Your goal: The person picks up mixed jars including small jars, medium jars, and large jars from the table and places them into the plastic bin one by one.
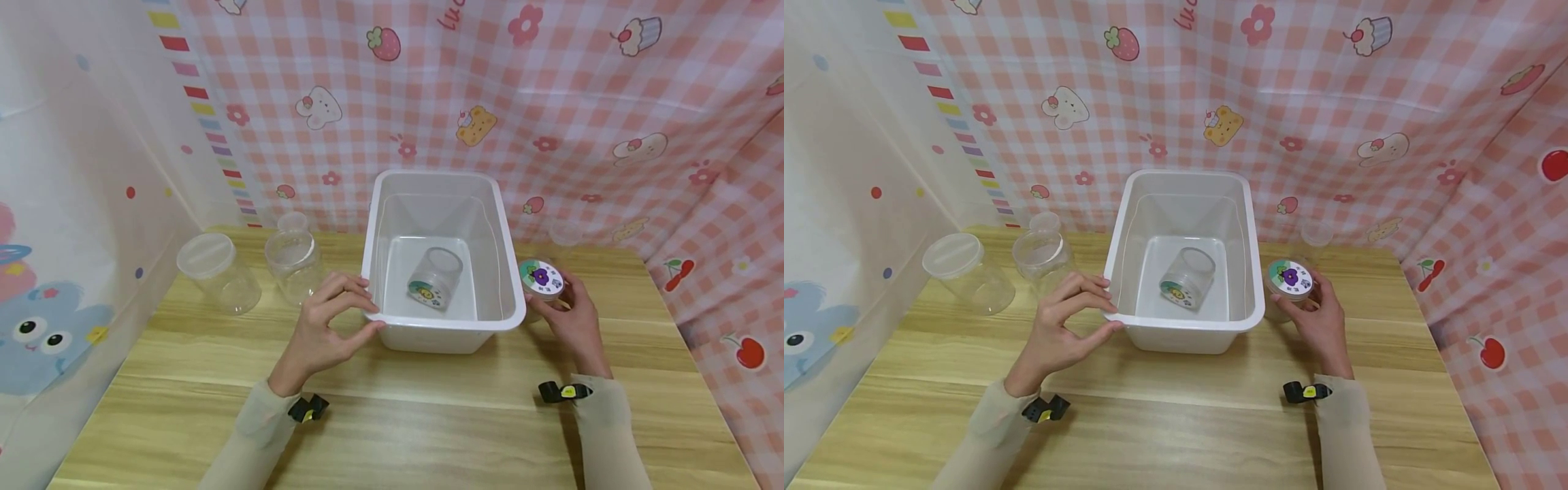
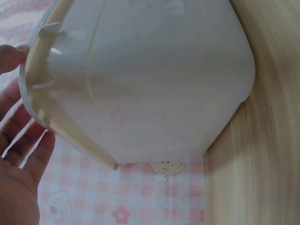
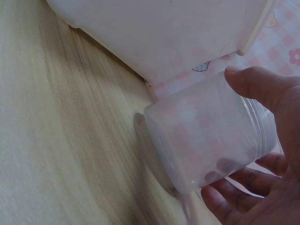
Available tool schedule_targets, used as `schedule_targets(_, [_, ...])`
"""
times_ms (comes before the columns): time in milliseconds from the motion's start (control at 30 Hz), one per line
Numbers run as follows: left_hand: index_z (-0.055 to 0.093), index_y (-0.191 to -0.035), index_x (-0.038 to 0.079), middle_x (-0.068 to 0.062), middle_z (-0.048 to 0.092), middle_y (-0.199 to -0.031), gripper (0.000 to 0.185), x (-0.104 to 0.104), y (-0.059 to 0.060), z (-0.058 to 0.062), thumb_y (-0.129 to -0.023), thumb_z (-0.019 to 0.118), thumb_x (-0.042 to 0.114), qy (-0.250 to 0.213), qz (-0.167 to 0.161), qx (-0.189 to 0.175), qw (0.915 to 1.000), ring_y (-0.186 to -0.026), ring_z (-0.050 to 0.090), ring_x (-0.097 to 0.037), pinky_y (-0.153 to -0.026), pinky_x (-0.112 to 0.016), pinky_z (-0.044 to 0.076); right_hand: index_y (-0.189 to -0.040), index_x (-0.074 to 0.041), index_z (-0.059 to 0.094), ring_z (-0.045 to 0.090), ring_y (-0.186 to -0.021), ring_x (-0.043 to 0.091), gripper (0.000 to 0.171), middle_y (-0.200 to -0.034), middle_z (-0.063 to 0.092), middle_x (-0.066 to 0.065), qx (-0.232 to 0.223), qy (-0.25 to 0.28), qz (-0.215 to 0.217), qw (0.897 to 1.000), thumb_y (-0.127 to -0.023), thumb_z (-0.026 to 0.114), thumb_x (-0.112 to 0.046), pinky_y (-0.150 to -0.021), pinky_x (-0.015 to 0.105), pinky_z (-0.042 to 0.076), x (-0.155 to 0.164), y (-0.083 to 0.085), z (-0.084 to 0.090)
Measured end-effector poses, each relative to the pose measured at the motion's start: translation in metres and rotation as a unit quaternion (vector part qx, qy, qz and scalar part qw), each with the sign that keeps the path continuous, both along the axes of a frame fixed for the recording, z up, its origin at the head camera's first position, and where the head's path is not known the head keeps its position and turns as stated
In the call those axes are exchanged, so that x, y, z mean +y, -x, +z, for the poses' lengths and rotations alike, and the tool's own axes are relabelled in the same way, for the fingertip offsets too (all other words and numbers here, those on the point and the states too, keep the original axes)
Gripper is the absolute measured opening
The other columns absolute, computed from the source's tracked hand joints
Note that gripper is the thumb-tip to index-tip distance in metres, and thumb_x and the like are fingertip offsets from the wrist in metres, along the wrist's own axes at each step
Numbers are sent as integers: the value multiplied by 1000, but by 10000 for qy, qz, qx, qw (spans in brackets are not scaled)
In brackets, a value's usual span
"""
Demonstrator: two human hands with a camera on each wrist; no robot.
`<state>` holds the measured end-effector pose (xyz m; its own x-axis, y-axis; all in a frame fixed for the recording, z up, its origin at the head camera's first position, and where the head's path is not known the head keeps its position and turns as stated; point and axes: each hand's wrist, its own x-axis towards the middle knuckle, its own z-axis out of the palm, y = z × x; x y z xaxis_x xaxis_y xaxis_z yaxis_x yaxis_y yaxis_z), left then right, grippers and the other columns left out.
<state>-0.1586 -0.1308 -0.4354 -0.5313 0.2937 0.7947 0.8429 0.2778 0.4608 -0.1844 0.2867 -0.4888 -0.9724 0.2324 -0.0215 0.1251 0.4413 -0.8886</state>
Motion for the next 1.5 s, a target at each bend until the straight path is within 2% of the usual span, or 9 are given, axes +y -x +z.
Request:
schedule_targets(233, [76,-86,13,-5,70,-96,17,0,0,0,-77,89,17,11,14,-28,10000,-107,65,-27,-104,-31,51,-160,-10,29,50,-133,32,89,-156,46,21,-65,-51,76,9999,-91,79,-34,-83,1,47,1,0,1])
schedule_targets(433, [76,-86,12,-5,69,-95,16,1,2,2,-77,89,16,-93,-23,-34,9999,-106,65,-28,-104,-32,52,-161,-13,29,49,-135,32,86,-154,48,20,-68,-162,503,9986,-92,77,-32,-89,5,49,3,2,4])
schedule_targets(633, [76,-86,13,-5,69,-96,15,0,2,2,-79,89,19,-138,-32,-69,9999,-106,65,-28,-104,-32,52,-159,-8,31,51,-131,27,82,-148,51,22,34,-228,682,9974,-93,77,-26,-91,6,50,1,2,5])
schedule_targets(900, [76,-86,13,-6,69,-95,16,0,2,3,-79,89,20,-104,-4,-31,9999,-106,65,-28,-104,-32,52,-158,-8,33,52,-125,19,81,-147,53,20,81,-291,589,9978,-93,77,-30,-90,6,48,-2,0,9])
schedule_targets(1067, [76,-85,12,-6,69,-95,16,1,2,3,-80,88,20,-76,-5,11,10000,-106,65,-27,-104,-32,52,-160,-14,33,51,-119,9,84,-148,53,19,184,-264,499,9982,-91,79,-32,-90,8,48,-2,-2,12])
schedule_targets(1333, [76,-85,12,-5,70,-95,16,1,1,1,-78,89,18,-82,-2,-23,10000,-105,65,-28,-103,-32,52,-157,-17,38,51,-119,1,83,-148,55,14,473,-355,83,9982,-88,82,-33,-93,15,45,-3,-7,26])
schedule_targets(1500, [76,-86,13,-5,70,-94,16,1,1,-1,-78,89,18,-95,2,-10,10000,-106,65,-28,-103,-33,52,-157,-18,38,50,-115,-5,85,-146,56,13,583,-277,-41,9979,-87,83,-32,-93,14,45,-4,-10,34])
